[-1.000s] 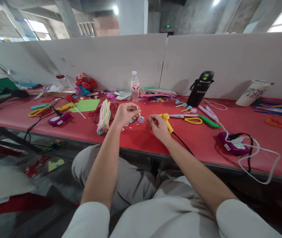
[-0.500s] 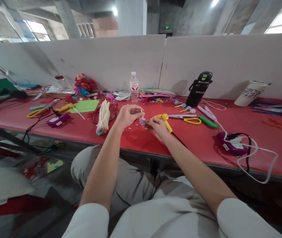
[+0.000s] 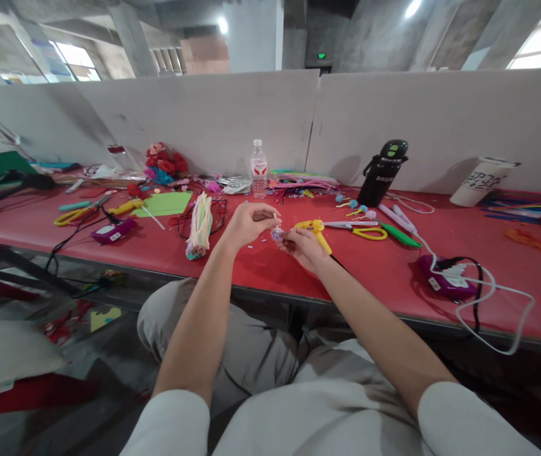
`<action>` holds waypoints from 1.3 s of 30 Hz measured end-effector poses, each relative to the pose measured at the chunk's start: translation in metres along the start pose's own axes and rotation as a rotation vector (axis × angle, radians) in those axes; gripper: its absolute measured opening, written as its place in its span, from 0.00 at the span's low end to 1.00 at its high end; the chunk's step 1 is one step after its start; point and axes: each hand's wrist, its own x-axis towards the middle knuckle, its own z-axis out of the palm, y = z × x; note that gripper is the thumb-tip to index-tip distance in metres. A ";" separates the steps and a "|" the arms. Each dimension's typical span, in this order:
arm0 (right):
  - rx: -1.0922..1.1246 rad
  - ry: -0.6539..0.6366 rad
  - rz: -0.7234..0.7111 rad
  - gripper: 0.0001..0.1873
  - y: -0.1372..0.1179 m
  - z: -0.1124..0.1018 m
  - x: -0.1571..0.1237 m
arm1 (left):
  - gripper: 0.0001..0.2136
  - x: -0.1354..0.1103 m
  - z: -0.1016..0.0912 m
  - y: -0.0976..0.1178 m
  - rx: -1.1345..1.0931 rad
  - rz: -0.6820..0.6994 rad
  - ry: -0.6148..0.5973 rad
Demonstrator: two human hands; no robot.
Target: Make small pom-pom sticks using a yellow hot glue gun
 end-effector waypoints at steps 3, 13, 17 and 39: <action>0.013 0.018 0.017 0.09 -0.001 0.001 -0.001 | 0.15 0.001 0.001 -0.001 -0.002 0.004 -0.004; 0.006 0.032 0.014 0.05 -0.003 0.002 -0.003 | 0.10 0.001 0.002 -0.007 -0.030 0.011 0.001; 0.046 0.039 0.080 0.05 -0.006 0.004 -0.003 | 0.11 0.002 -0.002 -0.008 -0.065 -0.018 0.119; -0.038 0.037 -0.083 0.13 0.004 0.006 -0.003 | 0.11 0.002 0.003 -0.009 0.007 0.021 0.008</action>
